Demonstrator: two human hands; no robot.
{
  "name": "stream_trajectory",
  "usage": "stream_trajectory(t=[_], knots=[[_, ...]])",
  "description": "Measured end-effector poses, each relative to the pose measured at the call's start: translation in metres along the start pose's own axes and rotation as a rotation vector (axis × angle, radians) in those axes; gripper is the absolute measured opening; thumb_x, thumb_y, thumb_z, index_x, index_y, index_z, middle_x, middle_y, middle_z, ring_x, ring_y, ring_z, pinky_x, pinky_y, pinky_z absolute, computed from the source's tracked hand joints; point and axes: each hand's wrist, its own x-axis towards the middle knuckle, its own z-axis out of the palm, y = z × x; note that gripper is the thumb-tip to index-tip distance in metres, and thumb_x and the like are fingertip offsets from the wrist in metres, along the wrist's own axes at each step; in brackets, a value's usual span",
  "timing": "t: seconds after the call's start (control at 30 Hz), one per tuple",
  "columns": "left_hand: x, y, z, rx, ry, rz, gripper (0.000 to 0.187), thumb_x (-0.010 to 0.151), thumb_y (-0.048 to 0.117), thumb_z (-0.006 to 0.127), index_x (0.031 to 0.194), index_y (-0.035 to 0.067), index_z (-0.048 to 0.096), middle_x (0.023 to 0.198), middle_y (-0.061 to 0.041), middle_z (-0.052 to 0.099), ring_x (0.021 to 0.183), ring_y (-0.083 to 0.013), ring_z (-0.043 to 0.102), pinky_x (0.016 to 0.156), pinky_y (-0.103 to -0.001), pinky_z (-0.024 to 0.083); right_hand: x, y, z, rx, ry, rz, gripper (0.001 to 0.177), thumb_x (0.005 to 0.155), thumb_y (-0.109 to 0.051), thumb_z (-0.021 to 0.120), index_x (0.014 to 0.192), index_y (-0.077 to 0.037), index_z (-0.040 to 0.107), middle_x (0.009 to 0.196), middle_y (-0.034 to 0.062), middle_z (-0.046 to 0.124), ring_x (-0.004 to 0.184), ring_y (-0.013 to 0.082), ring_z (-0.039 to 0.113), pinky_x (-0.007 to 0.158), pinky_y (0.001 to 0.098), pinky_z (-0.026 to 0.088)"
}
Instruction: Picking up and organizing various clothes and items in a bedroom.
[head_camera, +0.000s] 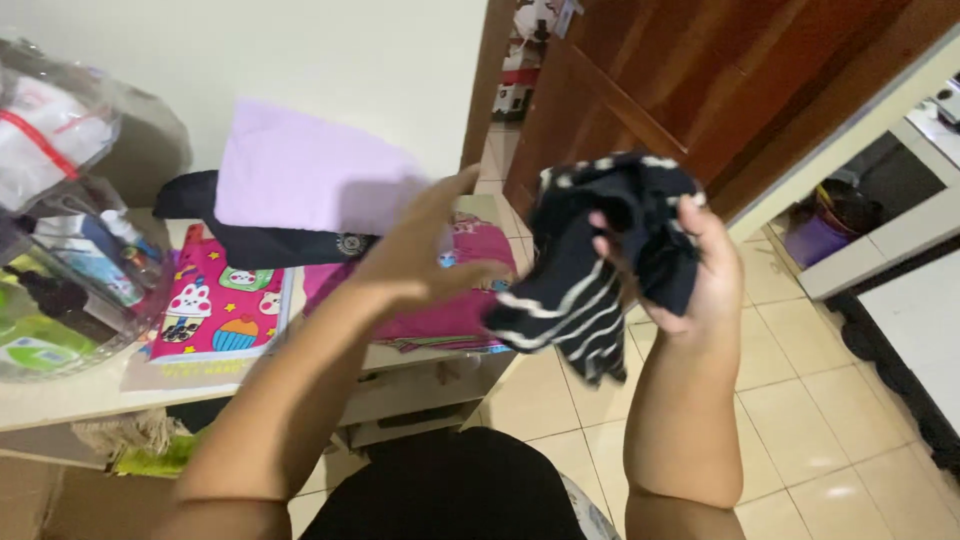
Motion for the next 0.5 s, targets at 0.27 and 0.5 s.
stream_trajectory(t=[0.27,0.5], knots=[[0.054,0.034,0.042,-0.33,-0.026,0.471,0.034,0.097,0.018,0.059,0.129,0.017,0.073,0.122,-0.006,0.08,0.115,-0.0174,0.072,0.1,-0.036,0.053,0.002,-0.056,-0.033,-0.435,-0.058,-0.031,0.038,0.106,-0.011,0.063,0.136,0.009,0.05,0.119,0.0226,0.062,0.099,0.0318,0.064,0.089,0.0422,0.055],[0.086,0.032,0.006,-0.717,0.061,0.047,0.03,0.099,0.016,0.053,0.124,0.01,0.07,0.106,-0.009,0.074,0.091,-0.0169,0.068,0.081,-0.031,0.055,-0.014,-0.114,-0.022,-0.775,0.326,-0.378,0.052,0.097,-0.005,0.065,0.144,-0.009,0.043,0.121,0.0034,0.062,0.098,0.0135,0.065,0.08,0.0275,0.054]])
